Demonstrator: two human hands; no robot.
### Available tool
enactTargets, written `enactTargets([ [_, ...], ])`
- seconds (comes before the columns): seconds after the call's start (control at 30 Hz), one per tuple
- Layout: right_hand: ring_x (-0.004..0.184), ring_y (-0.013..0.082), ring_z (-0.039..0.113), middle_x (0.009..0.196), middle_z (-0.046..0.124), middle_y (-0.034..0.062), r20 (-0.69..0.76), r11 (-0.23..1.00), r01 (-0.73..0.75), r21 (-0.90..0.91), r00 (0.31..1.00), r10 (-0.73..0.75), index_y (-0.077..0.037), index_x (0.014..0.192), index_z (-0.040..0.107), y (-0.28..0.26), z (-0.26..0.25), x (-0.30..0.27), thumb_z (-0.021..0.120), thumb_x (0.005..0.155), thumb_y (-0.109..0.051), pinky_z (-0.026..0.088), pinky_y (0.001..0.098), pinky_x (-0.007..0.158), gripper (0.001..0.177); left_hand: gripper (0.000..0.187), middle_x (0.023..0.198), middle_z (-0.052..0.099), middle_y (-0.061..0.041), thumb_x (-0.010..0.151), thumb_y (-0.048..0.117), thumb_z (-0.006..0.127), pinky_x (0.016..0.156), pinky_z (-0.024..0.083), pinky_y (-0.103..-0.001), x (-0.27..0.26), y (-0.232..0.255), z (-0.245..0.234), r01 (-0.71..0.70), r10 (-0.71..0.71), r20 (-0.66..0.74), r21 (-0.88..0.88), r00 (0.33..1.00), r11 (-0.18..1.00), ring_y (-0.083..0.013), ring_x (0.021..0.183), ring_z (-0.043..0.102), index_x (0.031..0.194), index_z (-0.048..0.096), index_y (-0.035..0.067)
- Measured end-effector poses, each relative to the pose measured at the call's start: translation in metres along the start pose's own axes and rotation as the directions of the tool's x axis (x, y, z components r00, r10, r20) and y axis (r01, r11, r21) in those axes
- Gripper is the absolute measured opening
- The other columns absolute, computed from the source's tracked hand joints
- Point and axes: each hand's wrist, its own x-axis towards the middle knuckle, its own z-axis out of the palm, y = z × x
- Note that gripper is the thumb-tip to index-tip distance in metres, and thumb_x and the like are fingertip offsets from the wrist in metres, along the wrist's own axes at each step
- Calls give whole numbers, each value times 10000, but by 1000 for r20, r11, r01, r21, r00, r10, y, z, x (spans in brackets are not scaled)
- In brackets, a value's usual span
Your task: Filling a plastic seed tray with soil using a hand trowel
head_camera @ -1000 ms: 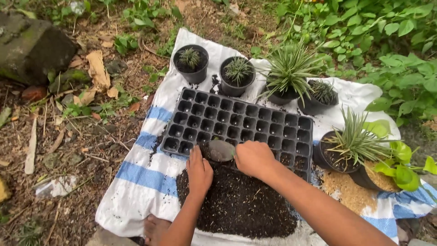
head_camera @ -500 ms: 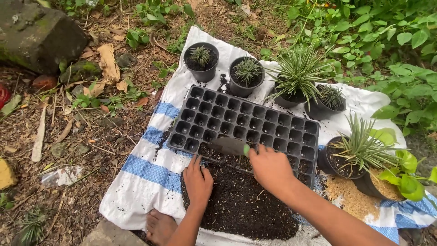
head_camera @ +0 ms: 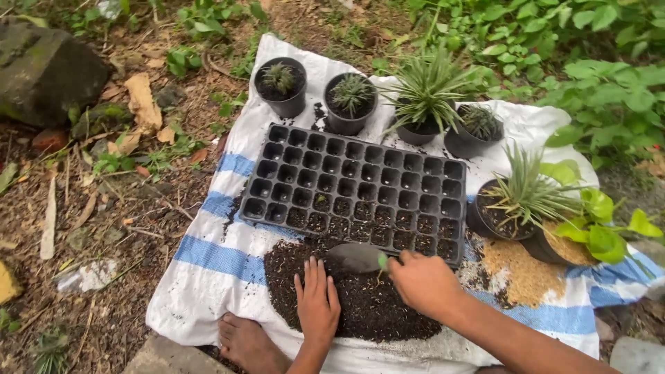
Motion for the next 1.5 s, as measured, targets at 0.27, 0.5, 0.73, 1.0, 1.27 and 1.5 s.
enactTargets([
  [0.27, 646, 208, 684, 838, 719, 17, 264, 957, -193, 217, 955, 132, -178, 1067, 702, 6, -13, -4, 573, 973, -309, 597, 365, 625, 206, 456, 1547, 516, -123, 992, 159, 521, 1241, 260, -477, 1, -6, 4, 2, -1, 37, -37, 999, 999, -251, 1453, 463, 1422, 570, 16],
  [0.5, 687, 175, 706, 848, 761, -3, 394, 917, -299, 264, 901, 181, -191, 1152, 710, 5, -49, 2, 568, 985, -309, 610, 345, 714, 249, 414, 1469, 598, -129, 975, 111, 556, 1226, 307, -480, 19, 2, -13, -43, 42, -13, -72, 999, 996, -237, 1361, 566, 1366, 611, -11],
  [0.73, 582, 100, 633, 815, 751, -30, 411, 912, -331, 240, 886, 214, -215, 1158, 714, 6, -70, 35, 546, 1023, -342, 596, 276, 651, 250, 424, 1507, 547, -182, 985, 90, 530, 1213, 332, -447, 70, 3, -17, -40, 39, -10, -155, 999, 987, -286, 1366, 556, 1373, 576, -72],
  [1.0, 796, 340, 761, 950, 735, 201, -133, 998, -44, -43, 990, 38, -51, 1156, 735, 3, -25, 63, 610, 914, -165, 616, 452, 596, 295, 605, 1717, 140, -154, 1063, 258, 330, 1236, -57, -623, 100, -6, 3, 147, -159, 479, 63, 863, 987, -340, 1583, 87, 1629, 236, 65],
  [1.27, 725, 226, 689, 887, 693, 129, -287, 950, -18, -313, 955, -77, -41, 1190, 675, 0, -30, 52, 665, 832, -114, 552, 304, 553, 366, 549, 1590, 422, -174, 967, 130, 433, 1249, 90, -577, 76, -15, -6, 141, -120, 240, -74, 963, 987, -333, 1520, 308, 1500, 450, -1],
  [1.5, 627, 179, 689, 873, 702, 110, -92, 989, -38, -142, 995, 25, -86, 1210, 615, 30, -26, 28, 514, 1030, -328, 649, 285, 491, 318, 477, 1462, 590, -147, 922, 132, 514, 1260, 193, -523, 46, -16, -24, 34, -34, 21, 3, 999, 999, -293, 1447, 459, 1373, 587, -5],
])
